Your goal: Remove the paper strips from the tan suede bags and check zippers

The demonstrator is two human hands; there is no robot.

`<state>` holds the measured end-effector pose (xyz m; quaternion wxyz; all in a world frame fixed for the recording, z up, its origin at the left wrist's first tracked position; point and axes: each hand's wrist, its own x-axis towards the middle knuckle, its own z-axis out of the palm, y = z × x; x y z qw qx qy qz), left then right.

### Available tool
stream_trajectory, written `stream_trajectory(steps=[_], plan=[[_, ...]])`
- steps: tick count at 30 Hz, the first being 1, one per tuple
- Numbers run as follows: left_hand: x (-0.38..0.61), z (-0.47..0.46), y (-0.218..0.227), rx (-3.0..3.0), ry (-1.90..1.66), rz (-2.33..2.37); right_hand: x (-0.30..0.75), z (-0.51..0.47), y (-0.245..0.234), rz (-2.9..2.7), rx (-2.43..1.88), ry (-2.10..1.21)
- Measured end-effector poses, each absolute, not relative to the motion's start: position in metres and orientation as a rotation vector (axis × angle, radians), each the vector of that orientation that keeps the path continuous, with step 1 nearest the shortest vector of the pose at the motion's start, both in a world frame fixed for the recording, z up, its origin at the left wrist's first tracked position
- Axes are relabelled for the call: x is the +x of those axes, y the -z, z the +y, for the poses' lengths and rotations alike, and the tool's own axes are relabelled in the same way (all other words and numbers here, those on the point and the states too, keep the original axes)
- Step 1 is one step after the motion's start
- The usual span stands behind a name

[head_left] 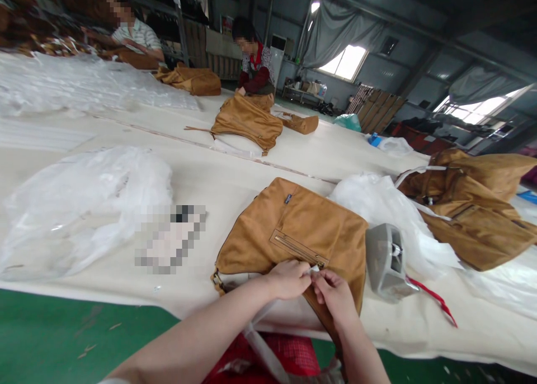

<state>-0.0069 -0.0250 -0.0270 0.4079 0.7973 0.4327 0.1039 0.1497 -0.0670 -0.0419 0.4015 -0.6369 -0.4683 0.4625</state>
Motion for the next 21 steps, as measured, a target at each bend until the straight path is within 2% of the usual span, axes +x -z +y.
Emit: stream_trajectory(steps=[10,21], plan=[[0.002,-0.015,0.03,1.481,-0.335,1.031,0.168,-0.071,0.037,-1.238,-1.502,-1.44],[-0.003,-0.035,0.025,0.995,-0.181,0.768,0.161,-0.068,0.049,-1.265,-1.506,-1.416]])
